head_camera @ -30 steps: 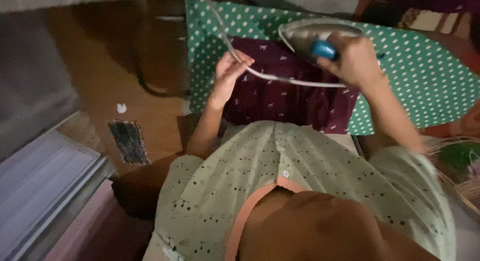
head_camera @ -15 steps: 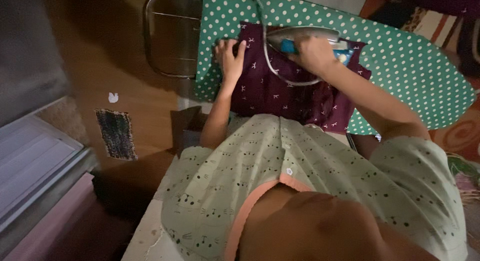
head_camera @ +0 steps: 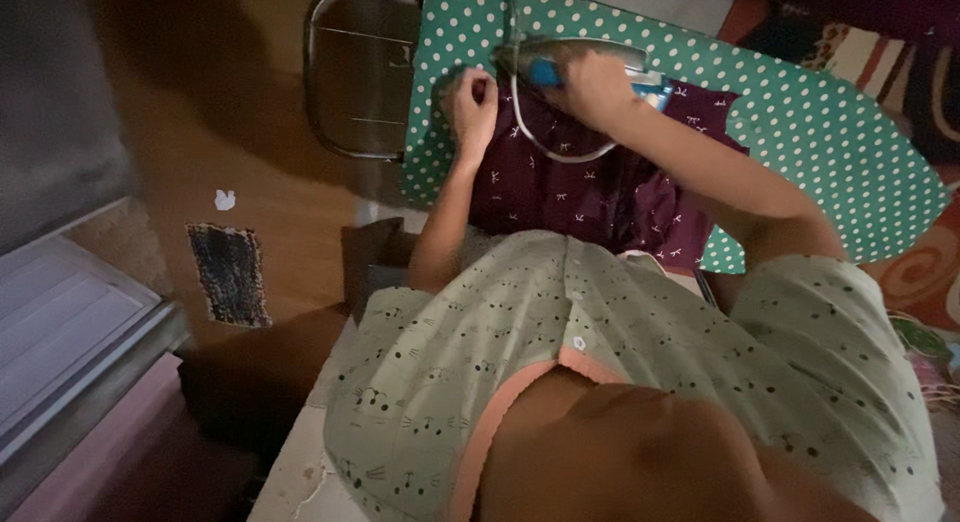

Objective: The person irons a maroon patterned shirt on a green polka-dotted ironing board. They repeatedly smooth the fabric, use a blue electric iron to press the garment, and fold the shirt into a compact stack.

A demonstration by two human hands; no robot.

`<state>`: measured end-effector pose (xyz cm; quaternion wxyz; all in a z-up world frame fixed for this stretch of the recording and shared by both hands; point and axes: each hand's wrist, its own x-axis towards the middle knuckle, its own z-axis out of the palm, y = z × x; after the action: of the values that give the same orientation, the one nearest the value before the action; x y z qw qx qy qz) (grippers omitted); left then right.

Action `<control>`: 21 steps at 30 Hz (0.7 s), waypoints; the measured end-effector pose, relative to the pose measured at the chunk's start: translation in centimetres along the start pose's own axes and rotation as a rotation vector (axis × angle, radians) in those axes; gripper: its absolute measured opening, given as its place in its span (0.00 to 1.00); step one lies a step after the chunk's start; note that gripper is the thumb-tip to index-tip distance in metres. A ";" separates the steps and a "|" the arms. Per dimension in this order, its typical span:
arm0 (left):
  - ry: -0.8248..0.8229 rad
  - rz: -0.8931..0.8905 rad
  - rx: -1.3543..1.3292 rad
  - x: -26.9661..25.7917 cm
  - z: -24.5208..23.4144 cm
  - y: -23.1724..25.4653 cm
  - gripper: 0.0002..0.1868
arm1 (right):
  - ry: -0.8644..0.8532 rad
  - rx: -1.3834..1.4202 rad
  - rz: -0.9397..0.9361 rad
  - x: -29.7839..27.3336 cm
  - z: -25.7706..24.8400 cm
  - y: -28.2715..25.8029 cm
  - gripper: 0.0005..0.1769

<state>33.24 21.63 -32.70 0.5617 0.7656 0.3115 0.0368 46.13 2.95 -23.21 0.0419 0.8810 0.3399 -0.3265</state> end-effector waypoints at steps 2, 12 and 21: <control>0.089 0.190 0.277 0.7 -0.2 0.3 0.08 | -0.171 0.027 0.123 -0.6 0.6 1.1 0.29; 0.128 0.337 0.371 3.7 2.5 0.8 0.15 | -0.100 -0.068 0.141 -8.7 1.8 6.9 0.32; 0.068 0.263 0.148 6.8 3.4 -2.1 0.10 | -0.060 -0.040 0.053 -6.0 0.4 3.5 0.30</control>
<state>39.22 22.68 -37.77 0.4831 0.8375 0.2290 0.1128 44.75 -3.29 -20.42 0.0781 0.8785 0.3214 -0.3448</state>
